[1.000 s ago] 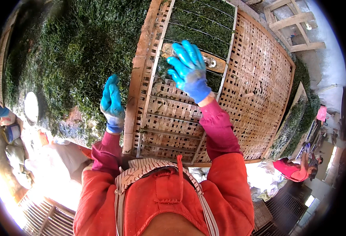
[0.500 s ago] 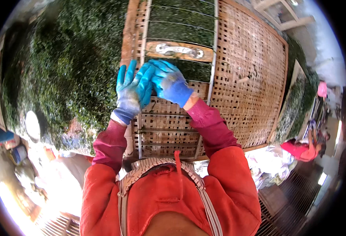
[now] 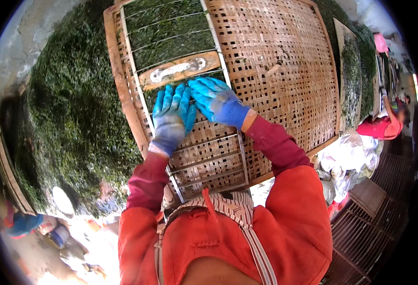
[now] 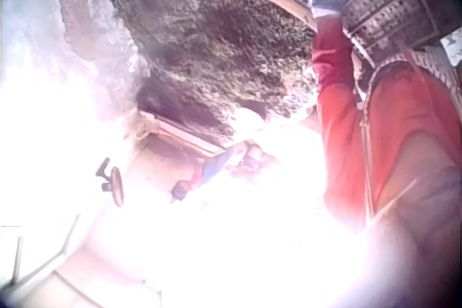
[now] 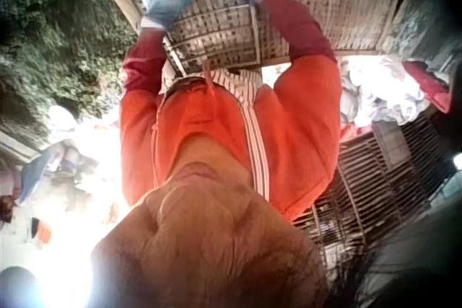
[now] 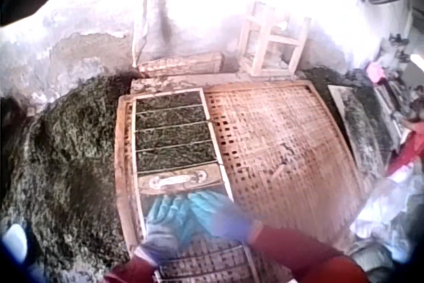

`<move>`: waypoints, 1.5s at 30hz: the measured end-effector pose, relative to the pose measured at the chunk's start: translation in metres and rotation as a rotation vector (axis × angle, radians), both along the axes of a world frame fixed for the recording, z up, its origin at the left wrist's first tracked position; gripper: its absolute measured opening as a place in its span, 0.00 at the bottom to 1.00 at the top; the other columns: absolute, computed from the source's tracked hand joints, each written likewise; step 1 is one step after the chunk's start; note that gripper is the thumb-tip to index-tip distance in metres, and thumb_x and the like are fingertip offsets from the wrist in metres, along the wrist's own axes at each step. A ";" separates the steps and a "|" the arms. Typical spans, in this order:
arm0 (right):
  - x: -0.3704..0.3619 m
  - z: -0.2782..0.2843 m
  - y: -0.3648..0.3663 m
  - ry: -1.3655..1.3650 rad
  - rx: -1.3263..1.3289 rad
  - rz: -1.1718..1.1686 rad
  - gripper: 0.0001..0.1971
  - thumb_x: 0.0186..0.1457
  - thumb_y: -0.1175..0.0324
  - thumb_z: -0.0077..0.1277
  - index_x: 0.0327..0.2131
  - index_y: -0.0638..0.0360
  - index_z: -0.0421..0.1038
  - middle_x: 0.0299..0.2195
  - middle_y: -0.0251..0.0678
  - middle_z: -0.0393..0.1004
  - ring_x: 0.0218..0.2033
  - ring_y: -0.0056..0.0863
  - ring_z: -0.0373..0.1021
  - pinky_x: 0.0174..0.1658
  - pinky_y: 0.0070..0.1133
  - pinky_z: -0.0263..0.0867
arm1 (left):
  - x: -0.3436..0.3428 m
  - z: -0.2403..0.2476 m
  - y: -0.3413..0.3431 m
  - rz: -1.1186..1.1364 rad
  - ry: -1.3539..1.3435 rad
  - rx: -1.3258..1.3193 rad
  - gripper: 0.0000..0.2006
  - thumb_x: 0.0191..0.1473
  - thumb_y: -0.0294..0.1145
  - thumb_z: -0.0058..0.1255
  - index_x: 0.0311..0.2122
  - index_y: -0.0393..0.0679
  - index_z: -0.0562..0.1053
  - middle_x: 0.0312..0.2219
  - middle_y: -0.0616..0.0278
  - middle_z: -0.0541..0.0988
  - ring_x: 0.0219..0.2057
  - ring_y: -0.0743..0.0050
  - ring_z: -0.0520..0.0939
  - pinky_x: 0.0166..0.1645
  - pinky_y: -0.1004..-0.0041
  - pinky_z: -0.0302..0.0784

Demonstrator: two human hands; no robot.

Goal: The person spreads handfuls of green leaves onto a wooden rack and uses a wooden pressing tool to push and flatten the leaves into the rack's grid sections.

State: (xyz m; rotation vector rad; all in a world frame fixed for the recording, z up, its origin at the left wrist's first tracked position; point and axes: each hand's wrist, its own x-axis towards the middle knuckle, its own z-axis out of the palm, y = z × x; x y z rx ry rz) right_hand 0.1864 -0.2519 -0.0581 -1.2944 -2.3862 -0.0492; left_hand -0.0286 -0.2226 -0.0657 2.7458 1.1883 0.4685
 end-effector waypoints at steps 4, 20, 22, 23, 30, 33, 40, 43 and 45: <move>0.010 0.021 -0.015 0.085 0.065 -0.019 0.18 0.56 0.61 0.58 0.47 0.59 0.79 0.59 0.42 0.72 0.64 0.43 0.64 0.68 0.43 0.59 | -0.017 0.020 0.008 -0.103 -0.284 -0.066 0.22 0.62 0.34 0.53 0.60 0.42 0.73 0.58 0.49 0.76 0.61 0.48 0.74 0.70 0.54 0.62; 0.094 0.039 -0.007 0.801 0.088 -0.407 0.13 0.63 0.75 0.55 0.50 0.62 0.79 0.55 0.48 0.77 0.56 0.38 0.75 0.56 0.31 0.73 | -0.014 0.065 0.080 -0.037 -0.356 0.294 0.12 0.48 0.29 0.59 0.40 0.44 0.78 0.58 0.55 0.74 0.67 0.40 0.63 0.69 0.44 0.58; 0.071 0.039 0.004 0.821 0.026 -0.416 0.14 0.64 0.73 0.55 0.52 0.62 0.78 0.57 0.49 0.75 0.58 0.39 0.73 0.57 0.33 0.72 | -0.021 0.034 0.058 0.017 -0.462 0.060 0.17 0.52 0.29 0.56 0.49 0.44 0.76 0.60 0.55 0.73 0.68 0.43 0.62 0.72 0.45 0.55; 0.056 0.036 0.012 0.856 -0.013 -0.368 0.15 0.64 0.72 0.54 0.54 0.61 0.76 0.58 0.50 0.74 0.59 0.40 0.72 0.59 0.34 0.71 | -0.017 0.021 0.048 0.027 -0.464 -0.057 0.18 0.54 0.29 0.54 0.52 0.44 0.75 0.61 0.56 0.72 0.69 0.45 0.61 0.73 0.46 0.53; -0.040 0.008 0.071 0.074 0.122 -0.291 0.22 0.69 0.59 0.45 0.62 0.55 0.70 0.65 0.42 0.66 0.68 0.48 0.58 0.70 0.43 0.52 | -0.002 -0.012 0.046 -0.080 -0.273 -0.010 0.19 0.62 0.41 0.49 0.56 0.47 0.74 0.63 0.56 0.70 0.70 0.51 0.60 0.75 0.48 0.46; -0.033 0.004 0.072 0.052 0.121 -0.290 0.22 0.72 0.59 0.39 0.60 0.58 0.71 0.63 0.43 0.69 0.67 0.49 0.60 0.69 0.43 0.53 | -0.049 0.006 0.036 -0.146 -0.542 -0.043 0.25 0.58 0.49 0.56 0.58 0.48 0.75 0.62 0.57 0.71 0.68 0.53 0.65 0.74 0.51 0.52; -0.036 0.002 0.069 0.103 0.148 -0.302 0.21 0.72 0.60 0.38 0.57 0.60 0.74 0.61 0.43 0.72 0.65 0.47 0.64 0.67 0.40 0.58 | -0.318 -0.020 0.115 1.007 0.301 -0.423 0.52 0.44 0.54 0.69 0.73 0.62 0.55 0.73 0.48 0.47 0.73 0.36 0.50 0.71 0.38 0.53; -0.036 -0.003 0.076 0.065 0.175 -0.305 0.20 0.72 0.60 0.38 0.55 0.61 0.75 0.60 0.43 0.72 0.64 0.46 0.65 0.68 0.40 0.57 | -0.345 -0.048 0.175 1.199 0.065 -0.488 0.45 0.46 0.33 0.66 0.70 0.66 0.60 0.70 0.50 0.57 0.65 0.37 0.67 0.64 0.48 0.72; -0.036 -0.003 0.075 0.085 0.178 -0.299 0.21 0.73 0.59 0.37 0.55 0.60 0.75 0.61 0.42 0.72 0.64 0.45 0.65 0.67 0.40 0.58 | -0.342 -0.074 0.178 1.209 -0.133 -0.332 0.40 0.43 0.27 0.62 0.65 0.65 0.69 0.57 0.49 0.75 0.49 0.51 0.82 0.52 0.62 0.81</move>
